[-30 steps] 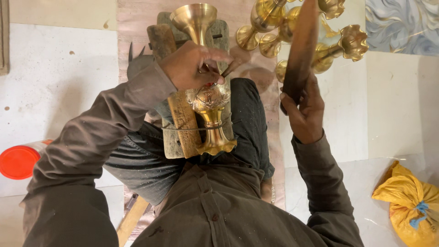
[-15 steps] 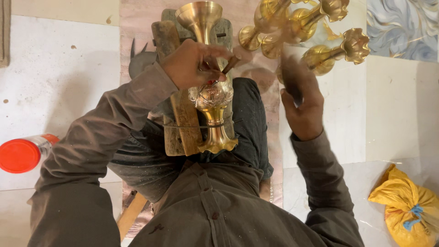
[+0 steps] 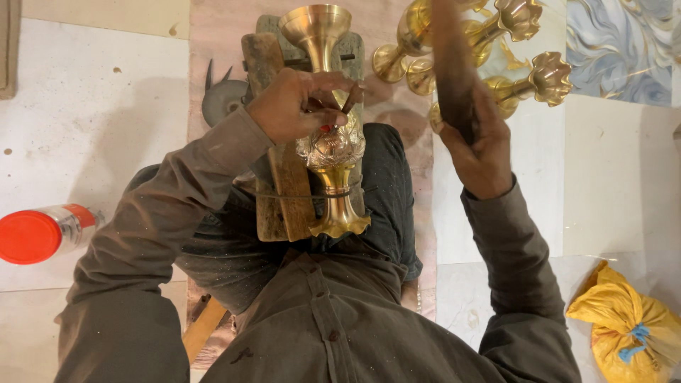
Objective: The person sits cross-legged on the floor with a brass vase clamped to a wooden block in their lap. They hold a small chisel against the vase's embossed surface and strike it with a wooden mallet, working the chisel around the vase to engrave the decorative pattern.
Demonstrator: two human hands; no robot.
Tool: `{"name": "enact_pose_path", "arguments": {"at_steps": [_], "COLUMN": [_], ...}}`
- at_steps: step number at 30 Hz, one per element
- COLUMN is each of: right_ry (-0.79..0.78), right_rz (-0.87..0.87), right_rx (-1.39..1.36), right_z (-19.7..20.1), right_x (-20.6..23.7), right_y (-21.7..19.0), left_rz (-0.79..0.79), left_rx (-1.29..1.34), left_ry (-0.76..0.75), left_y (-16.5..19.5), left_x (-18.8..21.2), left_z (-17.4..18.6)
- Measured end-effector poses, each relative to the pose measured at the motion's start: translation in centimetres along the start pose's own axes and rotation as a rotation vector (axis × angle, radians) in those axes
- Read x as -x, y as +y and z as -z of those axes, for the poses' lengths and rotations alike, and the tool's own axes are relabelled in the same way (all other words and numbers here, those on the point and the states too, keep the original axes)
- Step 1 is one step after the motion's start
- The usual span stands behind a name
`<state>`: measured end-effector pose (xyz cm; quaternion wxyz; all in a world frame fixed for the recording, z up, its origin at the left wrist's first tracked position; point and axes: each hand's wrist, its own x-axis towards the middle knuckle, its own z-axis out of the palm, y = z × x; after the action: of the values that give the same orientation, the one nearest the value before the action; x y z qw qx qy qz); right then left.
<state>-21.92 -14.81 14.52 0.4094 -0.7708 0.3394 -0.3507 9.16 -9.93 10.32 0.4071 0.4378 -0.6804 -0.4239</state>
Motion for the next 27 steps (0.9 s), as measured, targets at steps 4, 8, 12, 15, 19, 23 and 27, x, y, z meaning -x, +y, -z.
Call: {"name": "enact_pose_path", "arguments": {"at_steps": [4, 8, 12, 15, 19, 23, 27], "right_ry": [-0.143, -0.151, -0.138, -0.228, -0.155, -0.175, -0.179], "right_rz": [0.221, 0.289, 0.262, 0.26, 0.344, 0.347, 0.275], "right_rx": [0.712, 0.779, 0.624, 0.658, 0.618, 0.849, 0.426], "right_z": [0.6, 0.7, 0.6, 0.3, 0.1, 0.1, -0.4], "right_x": [-1.3, -2.0, -2.7, -3.2, -3.4, -3.5, -4.0], "right_y": [-1.6, -2.8, -2.7, -2.3, -2.3, -3.3, -4.4], "left_rz": [0.012, -0.006, -0.11, -0.076, -0.027, -0.006, -0.089], "left_rx": [-0.009, 0.022, -0.017, -0.013, 0.086, 0.08, 0.103], "left_ry": [0.074, 0.146, 0.16, 0.16, 0.195, 0.213, 0.213], "left_y": [0.0, -0.6, -1.2, -1.3, -1.4, -1.6, -1.8], "left_x": [0.5, 1.1, 1.3, 1.4, 1.9, 2.1, 2.1], "left_z": [-0.6, -0.9, -0.7, -0.9, -1.4, -1.6, -1.6]}}
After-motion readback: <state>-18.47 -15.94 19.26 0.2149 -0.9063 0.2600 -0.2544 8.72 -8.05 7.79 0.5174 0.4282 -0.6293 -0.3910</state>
